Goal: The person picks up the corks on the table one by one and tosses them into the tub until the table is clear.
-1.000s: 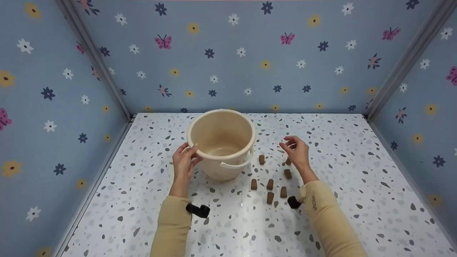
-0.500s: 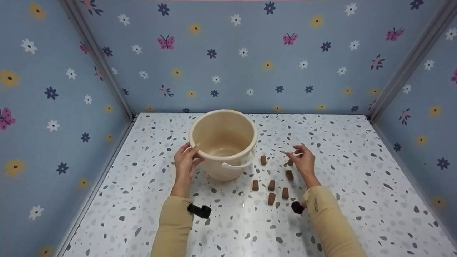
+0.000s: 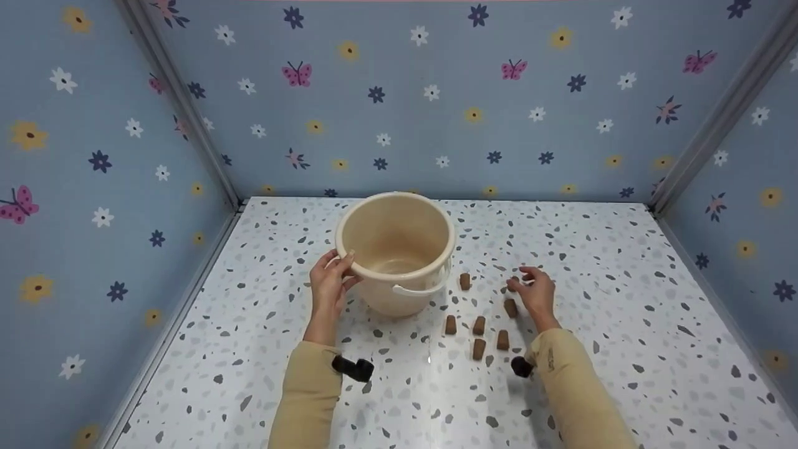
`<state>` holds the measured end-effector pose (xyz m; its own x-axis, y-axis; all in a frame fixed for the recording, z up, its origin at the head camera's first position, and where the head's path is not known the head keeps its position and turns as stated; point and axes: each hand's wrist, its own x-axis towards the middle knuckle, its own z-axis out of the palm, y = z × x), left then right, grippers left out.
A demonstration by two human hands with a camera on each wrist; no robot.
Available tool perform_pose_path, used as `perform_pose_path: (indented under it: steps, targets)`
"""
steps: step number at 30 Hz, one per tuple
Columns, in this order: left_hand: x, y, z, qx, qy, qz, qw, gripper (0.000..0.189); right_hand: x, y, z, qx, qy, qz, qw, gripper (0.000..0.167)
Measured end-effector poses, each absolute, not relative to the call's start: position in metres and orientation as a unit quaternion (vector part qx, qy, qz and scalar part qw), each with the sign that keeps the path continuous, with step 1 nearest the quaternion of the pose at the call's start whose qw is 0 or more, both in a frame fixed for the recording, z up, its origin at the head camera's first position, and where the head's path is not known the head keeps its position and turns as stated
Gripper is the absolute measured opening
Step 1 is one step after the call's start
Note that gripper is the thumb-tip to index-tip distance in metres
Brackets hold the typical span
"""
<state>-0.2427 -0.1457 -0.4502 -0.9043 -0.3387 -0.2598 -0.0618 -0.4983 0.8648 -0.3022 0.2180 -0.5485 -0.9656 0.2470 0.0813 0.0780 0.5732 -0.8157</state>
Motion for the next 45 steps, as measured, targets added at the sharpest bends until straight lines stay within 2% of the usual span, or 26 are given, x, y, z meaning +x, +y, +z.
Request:
perform_pose_path:
  steps: [9, 23, 32, 45]
  targets:
    - [-0.2423, -0.1459, -0.4494, 0.217, -0.505, -0.832, 0.075, 0.039, -0.3039, 0.223, -0.5523, -0.105, -0.885, 0.451, 0.055, 0.04]
    - [-0.2429, -0.1457, -0.4495, 0.21, -0.504, -0.834, 0.083, 0.04, -0.3048, 0.224, -0.5562, -0.119, -0.882, 0.454, 0.029, 0.038]
    - [-0.2424, -0.1443, -0.449, 0.203, -0.496, -0.839, 0.088, 0.035, -0.3022, 0.2251, -0.5575, -0.107, -0.88, 0.463, 0.025, 0.029]
    - [-0.2423, -0.1457, -0.4481, 0.209, -0.507, -0.832, 0.084, 0.039, -0.3055, 0.2239, -0.5504, -0.119, -0.881, 0.457, 0.024, 0.026]
